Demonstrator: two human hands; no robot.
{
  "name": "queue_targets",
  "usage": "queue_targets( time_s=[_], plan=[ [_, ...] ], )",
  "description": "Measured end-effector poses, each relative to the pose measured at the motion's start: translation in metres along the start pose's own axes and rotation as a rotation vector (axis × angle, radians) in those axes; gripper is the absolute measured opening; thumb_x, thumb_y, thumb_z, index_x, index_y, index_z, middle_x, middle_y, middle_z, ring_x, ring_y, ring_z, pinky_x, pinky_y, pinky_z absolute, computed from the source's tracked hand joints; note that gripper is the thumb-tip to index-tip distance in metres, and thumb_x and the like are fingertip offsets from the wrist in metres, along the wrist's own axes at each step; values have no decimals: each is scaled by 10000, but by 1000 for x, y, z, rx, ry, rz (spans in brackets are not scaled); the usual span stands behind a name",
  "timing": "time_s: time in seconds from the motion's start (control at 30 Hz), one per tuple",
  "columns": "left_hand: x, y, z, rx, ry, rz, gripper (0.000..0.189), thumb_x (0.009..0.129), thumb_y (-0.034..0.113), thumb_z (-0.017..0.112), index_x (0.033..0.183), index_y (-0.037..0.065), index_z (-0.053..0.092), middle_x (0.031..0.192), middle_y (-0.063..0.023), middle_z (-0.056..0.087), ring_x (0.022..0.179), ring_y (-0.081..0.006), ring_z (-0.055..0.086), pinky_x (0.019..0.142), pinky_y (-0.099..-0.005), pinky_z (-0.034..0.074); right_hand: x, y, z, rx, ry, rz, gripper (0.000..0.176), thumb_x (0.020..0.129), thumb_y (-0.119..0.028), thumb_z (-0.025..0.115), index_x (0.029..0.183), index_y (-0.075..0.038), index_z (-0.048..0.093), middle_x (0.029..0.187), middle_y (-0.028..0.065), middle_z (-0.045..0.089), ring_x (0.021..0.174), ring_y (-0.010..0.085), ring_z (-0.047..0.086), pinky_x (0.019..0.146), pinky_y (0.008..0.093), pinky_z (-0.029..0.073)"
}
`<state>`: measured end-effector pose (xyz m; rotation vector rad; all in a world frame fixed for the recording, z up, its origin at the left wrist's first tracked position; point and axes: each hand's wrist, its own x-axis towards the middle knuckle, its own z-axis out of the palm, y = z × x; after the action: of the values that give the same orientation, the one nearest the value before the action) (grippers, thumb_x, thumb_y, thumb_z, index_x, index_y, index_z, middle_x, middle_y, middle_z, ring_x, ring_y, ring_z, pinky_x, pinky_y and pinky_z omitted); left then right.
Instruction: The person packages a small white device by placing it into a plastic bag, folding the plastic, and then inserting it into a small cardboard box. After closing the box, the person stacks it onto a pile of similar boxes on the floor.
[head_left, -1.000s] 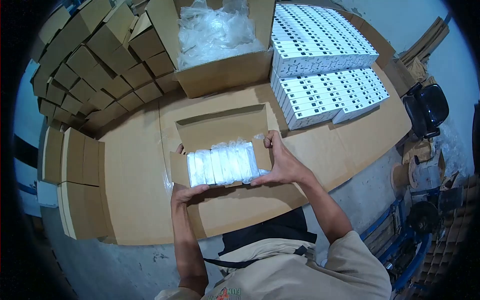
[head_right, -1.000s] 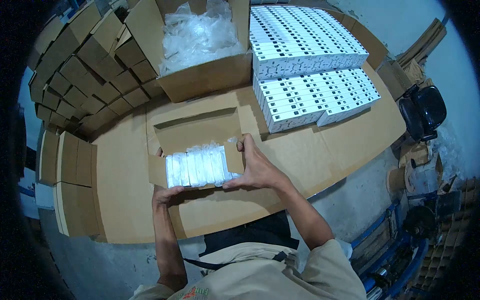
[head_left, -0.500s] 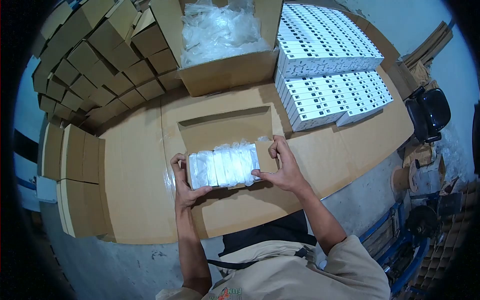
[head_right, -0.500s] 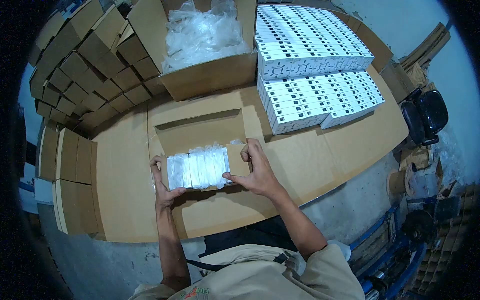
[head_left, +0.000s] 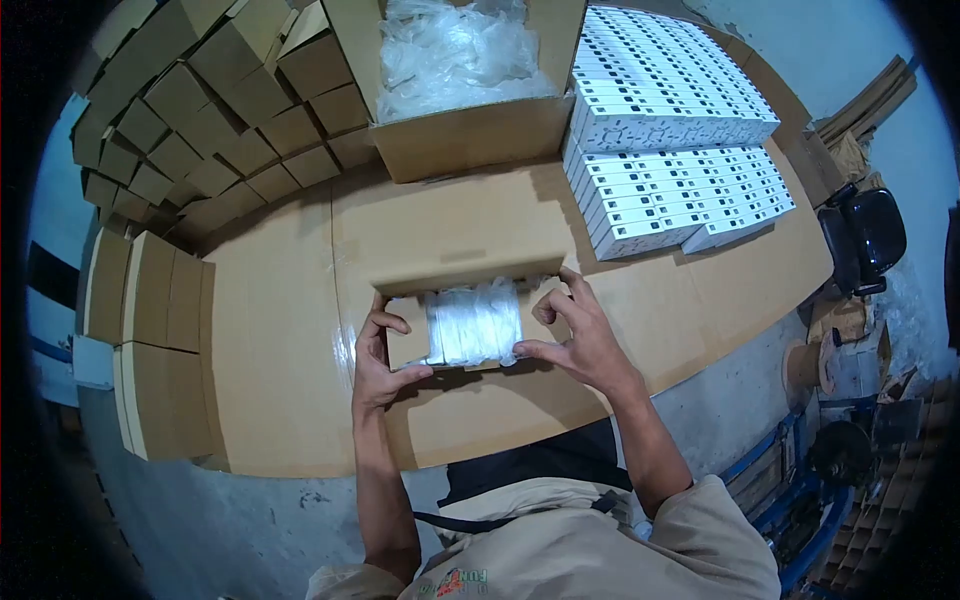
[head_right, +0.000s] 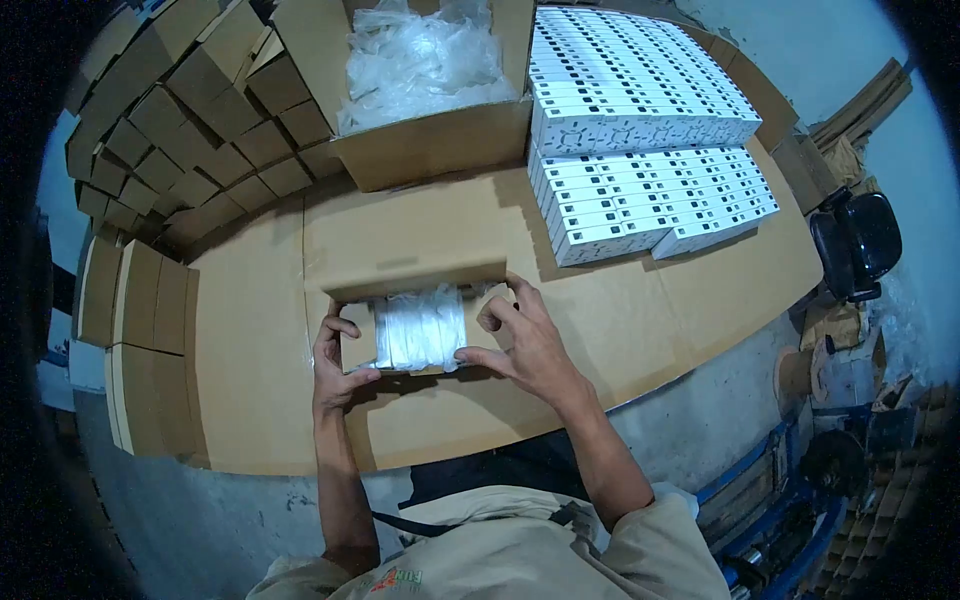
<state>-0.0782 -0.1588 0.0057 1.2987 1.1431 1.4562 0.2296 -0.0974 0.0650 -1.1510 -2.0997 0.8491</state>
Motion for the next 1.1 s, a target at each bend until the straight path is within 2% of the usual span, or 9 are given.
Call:
queue_targets(
  time_s=[0.13,0.23,0.37,0.57,0.67,0.77,0.87,0.97,1.1],
  plan=[
    [-4,3,8,-61,79,10,668,545,245,1015,1018,101,565,1465,-115,472,1310,-262,497,1124,-381,340,-11,-9,9,32,65,-13,389,807,-236,880,1011,-59,601,1561,352,317,1499,484,301,1179,537,341],
    [-6,-2,9,-93,95,16,756,558,249,1010,1161,62,595,1453,-90,495,1288,-226,509,1117,-365,355,-33,-4,35,213,300,-93,300,809,-142,839,1034,-81,650,1634,351,193,1526,504,236,1227,562,261],
    [-7,-4,7,-54,73,35,891,576,259,1004,1325,28,581,1459,-82,494,1307,-206,518,1117,-355,388,-46,-19,51,116,385,-181,258,753,-85,846,991,-153,772,1629,324,230,1524,508,237,1231,576,257],
    [2,13,2,62,-11,90,920,622,347,1002,1367,5,586,1468,-92,489,1272,-232,562,1077,-385,450,-42,-17,51,-18,324,-140,293,714,-140,909,988,-151,805,1577,323,315,1481,505,304,1196,572,309],
    [2,8,-3,-118,-9,27,853,703,388,972,1364,9,587,1448,-110,512,1262,-234,568,1082,-387,449,-39,-21,56,-57,363,-158,313,702,-177,928,986,-141,803,1548,320,353,1448,503,342,1173,576,329],
    [1,-2,3,-47,123,65,743,772,390,929,1314,14,588,1349,-121,560,1259,-254,571,1100,-419,452,-40,-26,66,-10,402,-70,307,698,-186,934,971,-135,803,1518,316,388,1438,504,345,1161,570,333],
    [-3,-8,16,-228,290,218,579,808,362,902,1194,24,633,1238,-117,586,1250,-288,576,1103,-481,455,-43,-26,77,-11,405,24,293,691,-171,936,948,-125,804,1477,303,426,1422,498,353,1150,554,338],
    [-5,-12,21,-213,396,201,530,760,385,928,1083,50,676,1215,-109,568,1253,-323,576,1118,-530,442,-44,-25,79,21,466,-56,274,697,-88,923,936,-88,791,1262,209,588,1189,373,484,1005,457,405],
    [-11,-8,10,-148,140,286,511,714,393,955,1041,87,710,1287,-117,539,1289,-335,544,1135,-520,402,-53,-14,79,84,416,-89,270,710,-54,907,952,-99,796,1252,191,619,1159,333,508,1001,444,406]
  ],
)
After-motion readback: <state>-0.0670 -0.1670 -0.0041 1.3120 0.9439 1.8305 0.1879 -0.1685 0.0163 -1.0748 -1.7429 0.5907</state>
